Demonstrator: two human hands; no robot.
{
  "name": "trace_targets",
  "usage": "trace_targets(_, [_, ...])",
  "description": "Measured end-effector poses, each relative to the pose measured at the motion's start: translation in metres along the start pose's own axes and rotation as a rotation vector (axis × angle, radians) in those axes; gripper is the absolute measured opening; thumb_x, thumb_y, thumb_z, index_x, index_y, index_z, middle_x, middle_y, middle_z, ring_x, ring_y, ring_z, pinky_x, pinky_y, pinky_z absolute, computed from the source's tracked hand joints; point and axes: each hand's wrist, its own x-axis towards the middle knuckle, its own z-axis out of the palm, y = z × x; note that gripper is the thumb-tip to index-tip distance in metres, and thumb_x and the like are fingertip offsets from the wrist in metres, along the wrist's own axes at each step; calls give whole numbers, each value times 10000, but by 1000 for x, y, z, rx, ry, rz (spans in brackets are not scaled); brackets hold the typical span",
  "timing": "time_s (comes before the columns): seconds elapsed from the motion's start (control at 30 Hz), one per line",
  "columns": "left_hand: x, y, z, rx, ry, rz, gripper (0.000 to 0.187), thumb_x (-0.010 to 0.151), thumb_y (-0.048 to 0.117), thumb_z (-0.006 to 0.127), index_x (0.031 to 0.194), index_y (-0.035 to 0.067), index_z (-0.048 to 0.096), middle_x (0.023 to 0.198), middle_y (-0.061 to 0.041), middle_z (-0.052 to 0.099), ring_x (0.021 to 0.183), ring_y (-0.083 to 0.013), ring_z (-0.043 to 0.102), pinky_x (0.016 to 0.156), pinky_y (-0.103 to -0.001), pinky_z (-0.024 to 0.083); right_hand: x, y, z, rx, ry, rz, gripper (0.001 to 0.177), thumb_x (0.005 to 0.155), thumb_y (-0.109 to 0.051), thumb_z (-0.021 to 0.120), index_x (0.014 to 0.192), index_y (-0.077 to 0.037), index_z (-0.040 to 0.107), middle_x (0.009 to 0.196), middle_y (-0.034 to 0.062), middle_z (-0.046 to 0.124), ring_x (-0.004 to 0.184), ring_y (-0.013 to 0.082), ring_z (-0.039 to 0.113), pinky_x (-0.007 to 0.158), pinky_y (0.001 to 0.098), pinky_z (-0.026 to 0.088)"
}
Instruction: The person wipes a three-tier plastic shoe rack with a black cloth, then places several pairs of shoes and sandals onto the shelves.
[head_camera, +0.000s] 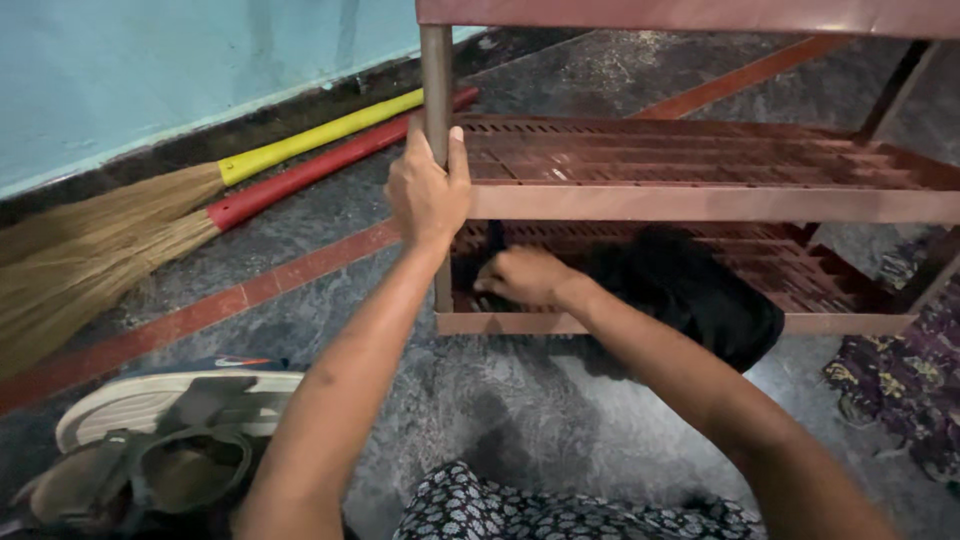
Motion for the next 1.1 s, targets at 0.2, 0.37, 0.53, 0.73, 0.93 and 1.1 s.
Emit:
trace_targets(0.2, [-1,-2,3,3,7,1,481,1001,467,577,1310,99,595,820,-220,740,784,-460,719,703,-599,550,44,-2,2,287,168,79,540,918,-492,640,1299,-110,678,1212,145,793,1123,288,754,1029,413,585])
trace_targets(0.37, [-2,-7,8,10,40,20,491,996,463,589,1311,87,603,809,-233,732,781,-465,714,703,-599,547,65,1,46,-1,-161,185,748,1001,-627,334,1651,-294,172,1722,63,-55,1574,344,-68,1227,619,17])
trace_targets(0.53, [0,-8,8,-21,55,81,474,1007,429,584,1305,61,608,801,-214,735,767,-453,717,691,-589,547,44,24,60,38,-128,-110,764,1039,-618,379,1647,-213,156,1733,112,-65,1584,376,-100,1241,602,-30])
trace_targets(0.73, [2,-7,6,-22,35,80,469,1019,420,579,1295,42,603,787,-189,735,752,-420,731,660,-551,554,-4,31,23,167,-354,-267,695,999,-431,523,1636,-265,299,1771,50,86,1603,331,-86,1252,568,-36])
trace_targets(0.93, [-2,-8,8,10,38,43,471,1012,433,591,1289,53,608,783,-205,724,754,-429,726,687,-571,554,-22,26,-11,425,60,38,710,916,-397,719,1485,-55,469,1559,148,491,1474,316,446,1225,425,331])
trace_targets(1.1, [0,-10,11,15,46,56,442,1016,440,598,1265,76,615,831,-211,737,799,-444,721,714,-586,541,-12,-55,6,448,620,-149,571,923,-327,709,1351,22,567,1305,259,621,1231,390,587,1072,473,438])
